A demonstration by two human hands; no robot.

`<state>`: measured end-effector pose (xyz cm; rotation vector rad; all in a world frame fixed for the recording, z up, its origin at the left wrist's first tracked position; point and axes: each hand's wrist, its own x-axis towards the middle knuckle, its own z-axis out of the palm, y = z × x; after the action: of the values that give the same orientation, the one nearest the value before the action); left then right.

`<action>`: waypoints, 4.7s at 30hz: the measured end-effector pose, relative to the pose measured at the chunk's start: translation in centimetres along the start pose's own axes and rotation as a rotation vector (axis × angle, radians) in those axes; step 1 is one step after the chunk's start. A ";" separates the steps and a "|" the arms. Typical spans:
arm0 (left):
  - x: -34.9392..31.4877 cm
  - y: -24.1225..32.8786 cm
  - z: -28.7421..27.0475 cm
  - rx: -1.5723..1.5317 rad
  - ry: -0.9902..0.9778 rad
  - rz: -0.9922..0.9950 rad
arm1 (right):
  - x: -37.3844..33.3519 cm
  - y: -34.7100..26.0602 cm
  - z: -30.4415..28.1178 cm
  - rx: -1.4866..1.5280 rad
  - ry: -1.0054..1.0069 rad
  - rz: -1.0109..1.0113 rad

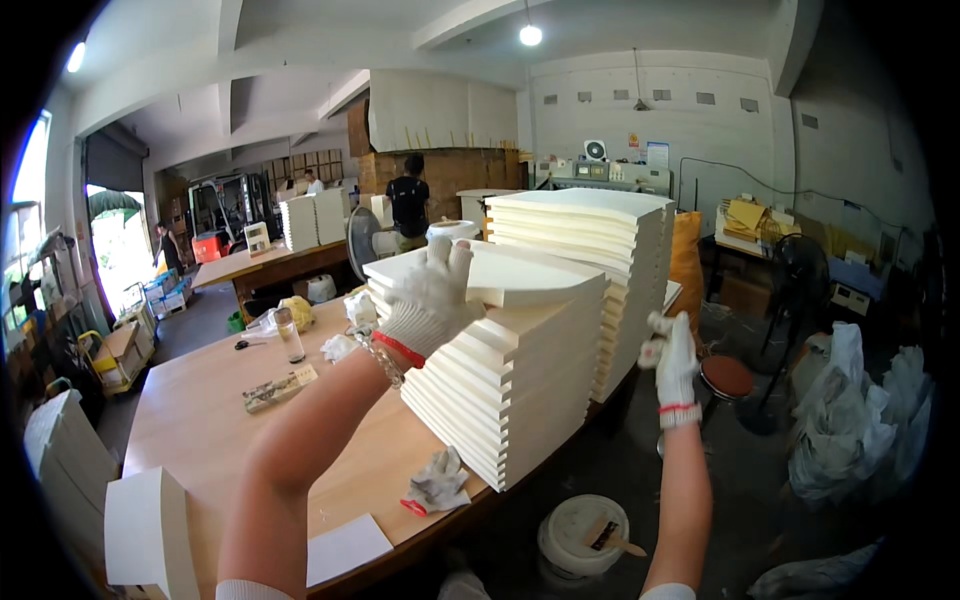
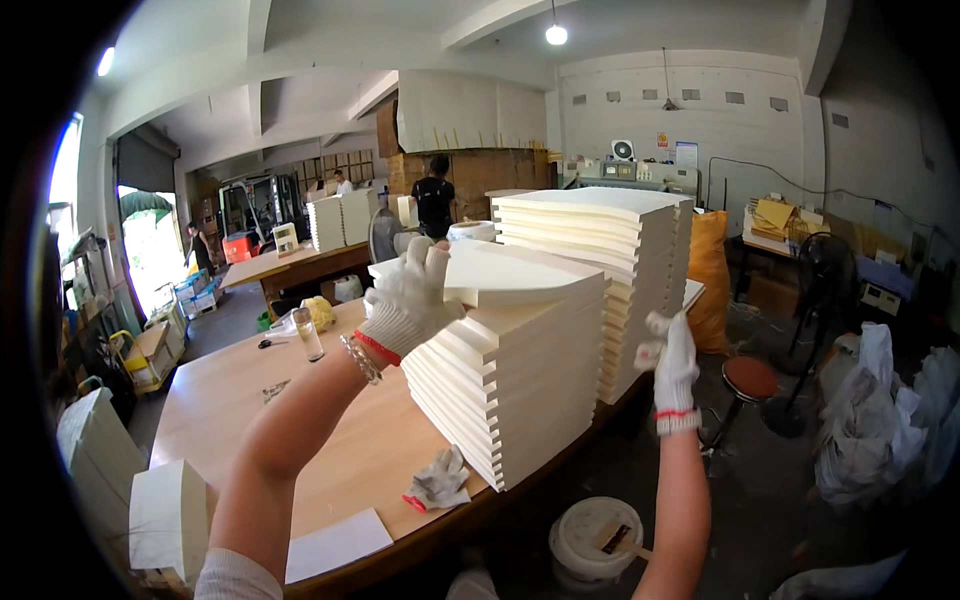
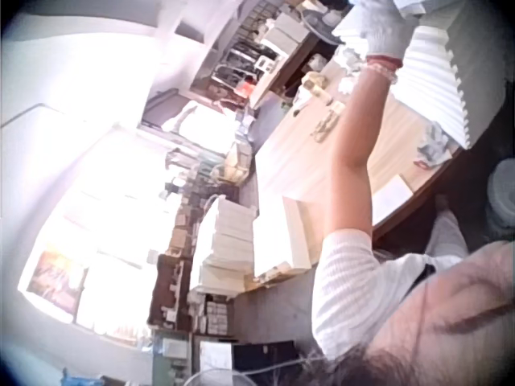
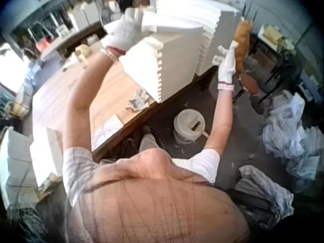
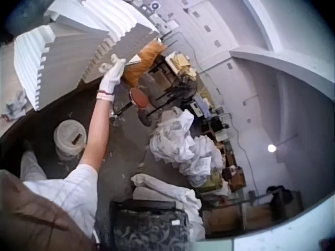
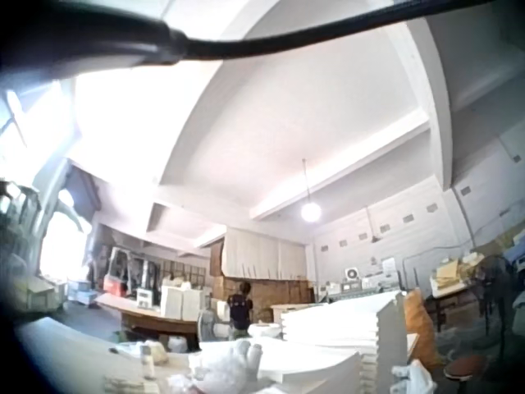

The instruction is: The person picks up large white foam panels from a tall stack, places them onto a smaller pile on a table, and then applies a wooden block to the edge of the panel to align or press it.

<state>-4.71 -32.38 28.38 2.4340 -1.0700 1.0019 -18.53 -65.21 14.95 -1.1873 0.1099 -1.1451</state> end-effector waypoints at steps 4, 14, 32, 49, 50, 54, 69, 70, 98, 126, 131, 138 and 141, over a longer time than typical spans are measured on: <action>0.6 1.5 -3.0 0.055 -0.418 -0.206 | -9.0 -1.2 -0.2 -0.026 -0.375 0.091; 1.8 -0.8 3.3 -1.907 -0.334 -0.692 | -17.5 -1.9 3.8 -0.068 -0.908 0.281; -6.4 -13.2 -0.9 -2.028 -0.076 -1.157 | -21.3 3.7 16.0 0.133 -0.981 0.344; -47.5 -28.1 -0.6 -1.621 0.000 -1.425 | -29.0 22.5 28.4 -0.367 -1.288 0.800; -48.4 -28.6 0.0 -1.612 0.016 -1.394 | -29.8 22.9 28.5 -0.335 -1.270 0.809; -46.2 -28.3 -1.0 -1.212 -0.183 -1.482 | -30.7 23.5 28.0 -0.289 -1.176 0.822; -45.7 -26.2 -2.7 -0.514 -0.289 -1.421 | -30.8 24.7 28.5 -0.315 -1.255 0.748; -46.6 -25.6 -2.5 -0.351 -0.276 -1.327 | -30.6 24.8 28.5 -0.326 -1.261 0.728; -53.0 -16.1 -3.3 -0.176 -0.218 -0.960 | -29.8 24.6 29.6 -0.743 -1.343 0.610; -46.8 -20.5 -3.2 -0.329 -0.463 -1.017 | -31.9 17.2 27.2 -0.742 -1.577 0.245; -46.3 -20.4 -2.3 -0.317 -0.489 -1.140 | -34.0 18.1 26.0 -0.779 -1.431 0.102; -44.2 -20.0 -2.9 -0.122 -0.654 -1.162 | -34.1 17.9 26.7 -0.877 -1.411 0.124; -44.3 -20.6 -3.2 -0.134 -0.708 -1.133 | -33.9 17.3 27.3 -0.957 -1.370 0.158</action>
<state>-12.36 6.52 -0.25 2.6509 0.2268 -0.2927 -7.09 -23.19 -2.33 -2.5199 -0.3346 0.1294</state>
